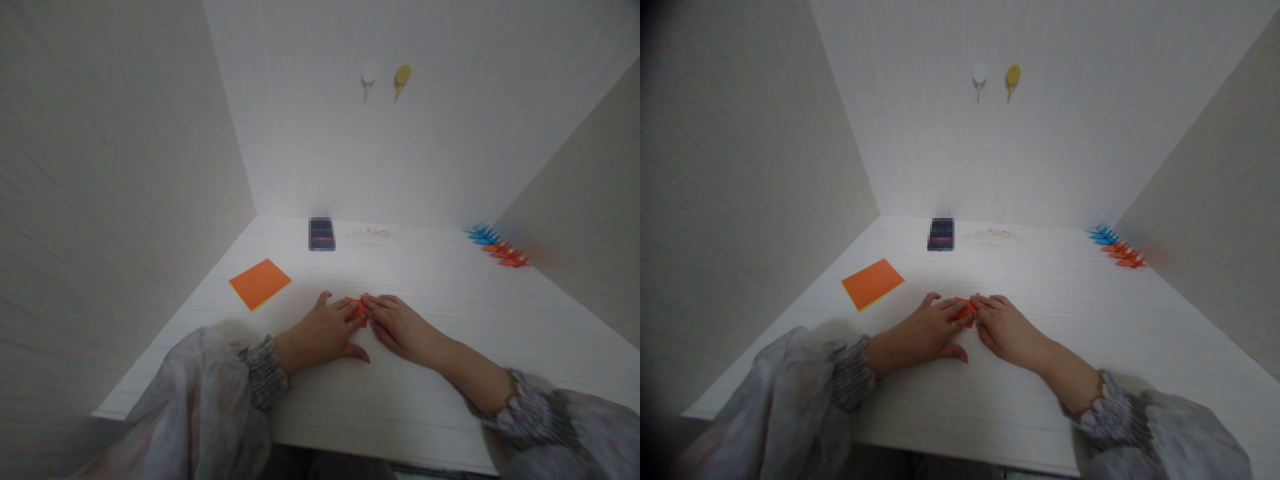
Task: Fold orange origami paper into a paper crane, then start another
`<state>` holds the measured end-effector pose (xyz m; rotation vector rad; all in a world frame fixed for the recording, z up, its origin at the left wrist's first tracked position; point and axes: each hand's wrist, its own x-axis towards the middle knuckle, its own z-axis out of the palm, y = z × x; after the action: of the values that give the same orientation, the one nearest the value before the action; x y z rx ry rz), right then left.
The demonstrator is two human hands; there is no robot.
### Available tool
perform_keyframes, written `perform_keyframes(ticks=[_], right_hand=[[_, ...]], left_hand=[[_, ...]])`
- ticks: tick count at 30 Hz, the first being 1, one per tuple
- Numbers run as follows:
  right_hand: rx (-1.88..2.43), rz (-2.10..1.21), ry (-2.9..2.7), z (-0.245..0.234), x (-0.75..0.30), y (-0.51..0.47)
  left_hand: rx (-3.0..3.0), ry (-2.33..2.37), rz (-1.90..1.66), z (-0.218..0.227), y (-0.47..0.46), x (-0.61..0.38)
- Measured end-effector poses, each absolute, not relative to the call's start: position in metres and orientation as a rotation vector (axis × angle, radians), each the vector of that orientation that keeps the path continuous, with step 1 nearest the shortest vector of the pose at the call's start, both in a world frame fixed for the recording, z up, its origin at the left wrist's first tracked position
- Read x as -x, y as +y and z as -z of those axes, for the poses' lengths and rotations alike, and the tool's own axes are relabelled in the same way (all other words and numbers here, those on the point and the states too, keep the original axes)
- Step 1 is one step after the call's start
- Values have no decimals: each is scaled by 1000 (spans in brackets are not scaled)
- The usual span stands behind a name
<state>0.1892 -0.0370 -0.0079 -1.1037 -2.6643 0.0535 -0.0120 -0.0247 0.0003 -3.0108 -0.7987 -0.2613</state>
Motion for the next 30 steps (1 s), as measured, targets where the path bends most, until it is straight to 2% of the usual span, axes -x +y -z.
perform_keyframes(ticks=[24, 30], right_hand=[[1116, -10, -2661, 6, -212, -24], [1128, -10, -2674, 8, -209, -26]], left_hand=[[3203, -949, 230, -9, -15, 26], [3264, -1021, 411, -7, -9, 31]])
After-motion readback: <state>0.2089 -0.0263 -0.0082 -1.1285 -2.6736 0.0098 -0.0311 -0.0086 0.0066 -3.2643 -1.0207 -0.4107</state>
